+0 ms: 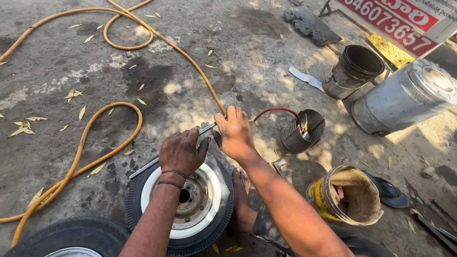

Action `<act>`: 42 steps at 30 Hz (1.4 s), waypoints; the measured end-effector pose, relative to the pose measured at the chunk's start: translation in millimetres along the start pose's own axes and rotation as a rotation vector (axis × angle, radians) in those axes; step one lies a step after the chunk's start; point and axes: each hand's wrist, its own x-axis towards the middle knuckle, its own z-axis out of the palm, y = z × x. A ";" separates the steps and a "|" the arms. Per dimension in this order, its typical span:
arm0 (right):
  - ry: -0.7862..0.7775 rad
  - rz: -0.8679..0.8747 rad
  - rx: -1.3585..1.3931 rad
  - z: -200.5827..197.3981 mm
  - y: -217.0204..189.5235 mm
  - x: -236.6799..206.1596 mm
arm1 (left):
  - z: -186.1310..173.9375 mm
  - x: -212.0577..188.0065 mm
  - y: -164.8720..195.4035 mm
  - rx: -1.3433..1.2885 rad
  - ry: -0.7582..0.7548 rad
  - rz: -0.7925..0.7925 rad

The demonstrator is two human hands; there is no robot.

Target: The person disassembles and reassembles small vehicle wheel rims and tires, using a metal pry bar, levers, and a hammer to secure the tires onto the rims.

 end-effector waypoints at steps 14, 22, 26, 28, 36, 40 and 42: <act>-0.191 0.208 0.003 -48.9 -78.2 -67.9 | 24.7 67.4 -28.3 -0.354 0.062 -0.103; -0.615 0.596 1.412 6.0 -42.9 -44.0 | 25.9 59.2 -31.5 -0.283 -0.201 -0.130; 0.199 1.079 1.245 19.1 -108.3 -77.7 | 32.6 74.1 -26.3 -0.300 -0.126 0.077; -0.117 1.120 1.587 8.7 -122.8 -83.3 | 36.4 76.4 -25.0 -0.206 -0.170 0.094; 0.225 1.044 1.786 21.4 -190.1 -69.1 | 72.0 61.8 -40.3 -0.182 -0.254 0.093; 0.068 0.927 1.522 60.0 -189.3 -101.6 | 96.9 56.3 -47.1 -0.484 -0.111 -0.095; 0.030 0.677 1.322 58.5 -162.5 -116.5 | 92.0 45.7 -39.1 -0.482 -0.004 -0.077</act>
